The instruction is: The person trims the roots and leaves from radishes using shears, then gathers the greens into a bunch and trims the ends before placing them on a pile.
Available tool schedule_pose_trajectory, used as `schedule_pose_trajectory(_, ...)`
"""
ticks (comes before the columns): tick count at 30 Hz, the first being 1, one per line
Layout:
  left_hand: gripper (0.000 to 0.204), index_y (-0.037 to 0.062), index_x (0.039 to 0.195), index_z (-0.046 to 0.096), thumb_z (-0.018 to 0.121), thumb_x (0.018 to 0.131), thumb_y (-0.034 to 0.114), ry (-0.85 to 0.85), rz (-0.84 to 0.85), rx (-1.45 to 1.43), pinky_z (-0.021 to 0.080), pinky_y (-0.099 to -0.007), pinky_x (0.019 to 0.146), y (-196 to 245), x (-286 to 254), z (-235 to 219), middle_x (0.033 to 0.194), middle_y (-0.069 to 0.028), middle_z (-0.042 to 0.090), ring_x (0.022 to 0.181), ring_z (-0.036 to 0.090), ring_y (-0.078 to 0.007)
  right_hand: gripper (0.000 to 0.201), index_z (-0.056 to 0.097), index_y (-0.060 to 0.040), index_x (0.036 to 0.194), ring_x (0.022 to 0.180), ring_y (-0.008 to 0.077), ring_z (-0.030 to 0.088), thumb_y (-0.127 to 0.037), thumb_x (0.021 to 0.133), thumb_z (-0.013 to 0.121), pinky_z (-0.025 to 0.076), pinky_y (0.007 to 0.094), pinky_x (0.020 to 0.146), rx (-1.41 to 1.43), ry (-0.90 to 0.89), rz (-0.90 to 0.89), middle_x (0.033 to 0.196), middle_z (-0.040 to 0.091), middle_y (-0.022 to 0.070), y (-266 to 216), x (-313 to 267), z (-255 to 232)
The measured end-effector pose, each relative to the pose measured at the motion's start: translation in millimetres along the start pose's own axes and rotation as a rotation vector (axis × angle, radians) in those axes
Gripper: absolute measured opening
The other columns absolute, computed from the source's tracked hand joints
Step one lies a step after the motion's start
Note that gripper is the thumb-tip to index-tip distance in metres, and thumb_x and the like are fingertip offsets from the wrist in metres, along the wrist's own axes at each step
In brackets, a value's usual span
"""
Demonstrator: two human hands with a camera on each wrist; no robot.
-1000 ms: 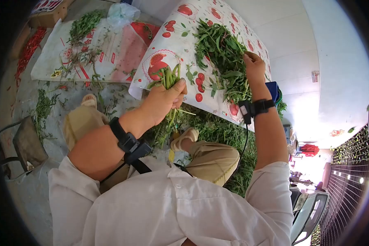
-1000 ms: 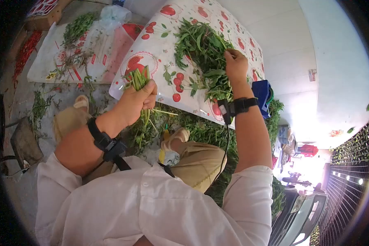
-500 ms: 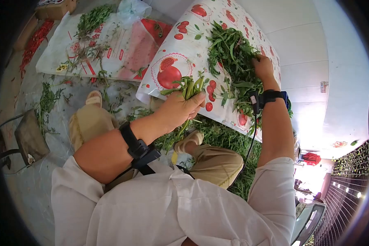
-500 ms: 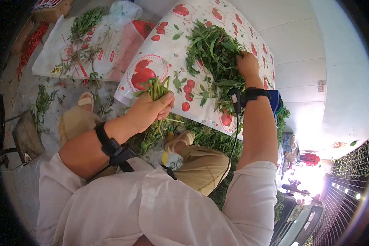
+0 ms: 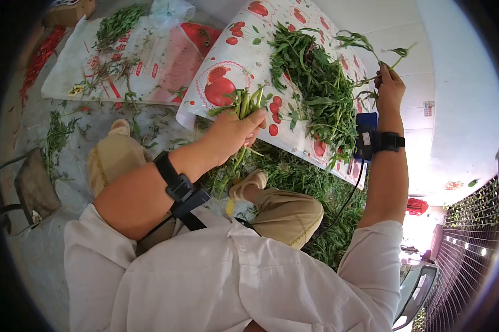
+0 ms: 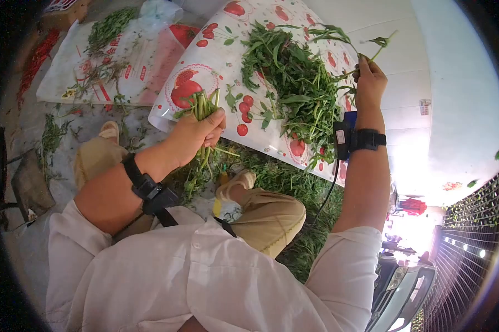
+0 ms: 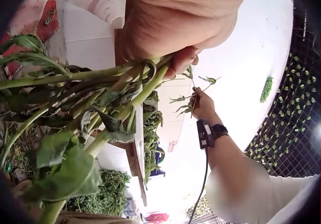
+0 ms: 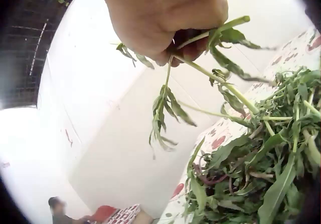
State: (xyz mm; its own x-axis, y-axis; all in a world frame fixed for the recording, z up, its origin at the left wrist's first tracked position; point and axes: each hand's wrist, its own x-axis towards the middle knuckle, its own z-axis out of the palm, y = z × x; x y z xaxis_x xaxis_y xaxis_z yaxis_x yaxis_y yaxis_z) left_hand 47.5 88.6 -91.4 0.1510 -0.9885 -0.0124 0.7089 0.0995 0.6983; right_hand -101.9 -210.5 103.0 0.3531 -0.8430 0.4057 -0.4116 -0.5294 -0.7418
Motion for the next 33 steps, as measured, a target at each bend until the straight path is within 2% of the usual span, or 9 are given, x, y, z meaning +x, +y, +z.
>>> schedule_pose_trajectory(2,0.033,0.0053,0.074,0.049,0.049,0.091,0.034,0.001,0.006,0.002,0.029,-0.0210,0.047,-1.7,0.4,-2.5,0.056,0.0043,0.035,0.050,0.033,-0.0066,0.019,0.062,0.0033,0.096,0.059,0.0104,0.053,-0.009,0.083,0.058,0.043,0.0226,0.053,0.220,0.044,-0.007,0.069,0.056,0.0041,-10.8,-14.1,4.0)
schedule_pose_trajectory(6,0.033,0.0056,0.075,0.049,0.048,0.091,0.035,0.005,0.011,0.012,0.029,-0.0212,0.048,-3.3,-0.8,-4.7,0.056,0.0045,0.035,0.050,0.033,-0.0069,0.025,0.055,0.0051,0.107,0.063,0.0159,0.058,-0.004,0.084,0.055,0.047,0.0240,0.058,0.391,-0.029,0.061,0.078,0.059,0.0077,-6.4,-22.7,-3.0)
schedule_pose_trajectory(9,0.033,0.0059,0.076,0.049,0.048,0.091,0.035,0.004,0.021,0.017,0.029,-0.0216,0.048,-1.0,-2.0,-5.6,0.057,0.0044,0.035,0.051,0.033,-0.0071,0.024,0.054,0.0050,0.107,0.066,0.0170,0.058,-0.003,0.084,0.054,0.048,0.0252,0.060,0.559,-0.050,0.141,0.081,0.059,0.0090,-14.2,-43.5,4.9)
schedule_pose_trajectory(13,0.031,0.0061,0.077,0.049,0.050,0.090,0.034,-0.006,0.048,-0.013,0.029,-0.0223,0.049,4.8,-5.7,-5.2,0.057,0.0045,0.035,0.052,0.033,-0.0074,0.018,0.051,0.0040,0.103,0.078,0.0180,0.056,-0.001,0.086,0.049,0.049,0.0264,0.065,0.727,-0.168,0.204,0.088,0.055,0.0101,-21.4,-85.7,24.7)
schedule_pose_trajectory(19,0.027,0.0063,0.081,0.051,0.051,0.090,0.032,-0.030,0.067,-0.273,0.030,-0.0232,0.052,5.4,-2.1,-11.7,0.057,0.0054,0.034,0.052,0.034,-0.0078,0.011,0.050,0.0013,0.096,0.082,0.0194,0.056,0.003,0.085,0.046,0.050,0.0285,0.072,0.990,-0.332,0.373,0.090,0.054,0.0100,-40.5,-184.4,78.0)
schedule_pose_trajectory(21,0.025,0.0077,0.087,0.052,0.051,0.090,0.032,-0.032,0.075,-0.324,0.031,-0.0243,0.053,5.9,-2.3,-12.1,0.057,0.0063,0.034,0.051,0.034,-0.0074,0.014,0.050,0.0006,0.097,0.083,0.0204,0.056,0.005,0.084,0.046,0.050,0.0294,0.075,1.078,-0.277,0.445,0.089,0.055,0.0101,-43.3,-213.3,95.5)
schedule_pose_trajectory(24,0.027,0.0076,0.100,0.052,0.050,0.090,0.033,-0.048,0.093,-0.392,0.031,-0.0235,0.053,4.1,-1.1,-14.1,0.057,0.0067,0.033,0.050,0.034,-0.0065,0.013,0.051,-0.0015,0.094,0.082,0.0205,0.058,0.004,0.083,0.052,0.050,0.0305,0.076,1.087,-0.279,0.457,0.088,0.056,0.0080,-40.1,-243.1,114.2)
schedule_pose_trajectory(28,0.032,0.0053,0.107,0.052,0.049,0.091,0.032,-0.096,0.169,-0.342,0.030,-0.0207,0.051,15.7,-10.1,-9.2,0.058,0.0065,0.034,0.051,0.034,-0.0060,0.011,0.052,-0.0032,0.091,0.080,0.0206,0.058,0.003,0.082,0.054,0.048,0.0315,0.072,1.069,-0.268,0.438,0.087,0.057,0.0062,-40.1,-262.1,128.3)
schedule_pose_trajectory(33,0.034,0.0029,0.107,0.052,0.051,0.090,0.032,-0.069,0.175,-0.322,0.030,-0.0204,0.051,17.3,-10.0,-9.7,0.059,0.0062,0.035,0.052,0.035,-0.0060,0.012,0.052,-0.0036,0.090,0.073,0.0177,0.054,0.001,0.081,0.058,0.044,0.0290,0.068,1.000,-0.224,0.390,0.085,0.055,0.0054,-46.6,-276.2,138.7)
